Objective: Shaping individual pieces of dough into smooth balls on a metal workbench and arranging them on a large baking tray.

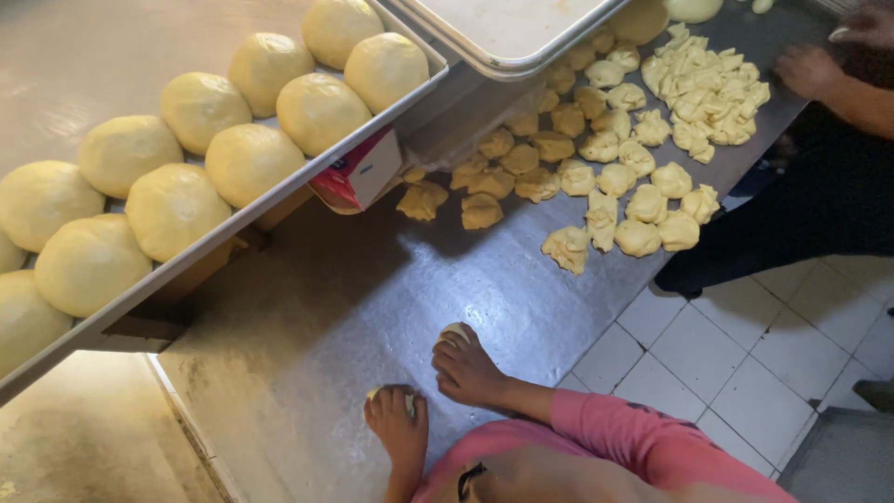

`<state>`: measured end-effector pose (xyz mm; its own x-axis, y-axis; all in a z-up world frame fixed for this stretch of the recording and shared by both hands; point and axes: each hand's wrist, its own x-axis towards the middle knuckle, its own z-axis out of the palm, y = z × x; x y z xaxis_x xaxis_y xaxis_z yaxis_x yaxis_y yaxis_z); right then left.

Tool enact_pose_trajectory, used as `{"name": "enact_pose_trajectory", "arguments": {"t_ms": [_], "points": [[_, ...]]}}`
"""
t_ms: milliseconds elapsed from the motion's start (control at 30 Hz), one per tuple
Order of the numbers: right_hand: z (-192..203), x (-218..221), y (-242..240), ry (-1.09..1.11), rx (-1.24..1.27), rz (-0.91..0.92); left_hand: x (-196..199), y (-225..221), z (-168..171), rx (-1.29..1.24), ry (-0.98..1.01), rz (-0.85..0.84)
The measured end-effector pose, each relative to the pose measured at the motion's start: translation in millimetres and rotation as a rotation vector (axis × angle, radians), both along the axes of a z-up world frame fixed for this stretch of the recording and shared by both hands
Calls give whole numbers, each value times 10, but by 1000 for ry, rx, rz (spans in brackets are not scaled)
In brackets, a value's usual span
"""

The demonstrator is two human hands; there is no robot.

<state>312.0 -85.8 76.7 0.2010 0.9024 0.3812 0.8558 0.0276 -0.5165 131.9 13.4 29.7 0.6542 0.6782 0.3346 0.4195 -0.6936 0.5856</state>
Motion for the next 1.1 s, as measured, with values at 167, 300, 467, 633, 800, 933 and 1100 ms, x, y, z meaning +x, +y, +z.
{"name": "enact_pose_trajectory", "arguments": {"t_ms": [167, 300, 467, 633, 800, 933, 1100], "points": [[-104, 88, 714, -299, -41, -202, 621, 438, -140, 335, 270, 109], [-99, 529, 840, -239, -18, -333, 461, 1022, -156, 439, 199, 102], [-234, 1054, 301, -117, -23, -277, -357, 1330, -61, 290, 159, 42], [-249, 466, -273, -9, -67, -162, -605, 683, -213, 16, 77, -105], [-197, 90, 248, -137, -28, -142, 238, 412, -234, 83, -5, -109], [-395, 353, 921, -337, -86, -308, 741, 844, -473, 490, 166, 126], [-508, 959, 881, -189, -243, -421, 460, 1385, -185, 352, 142, 94]]}}
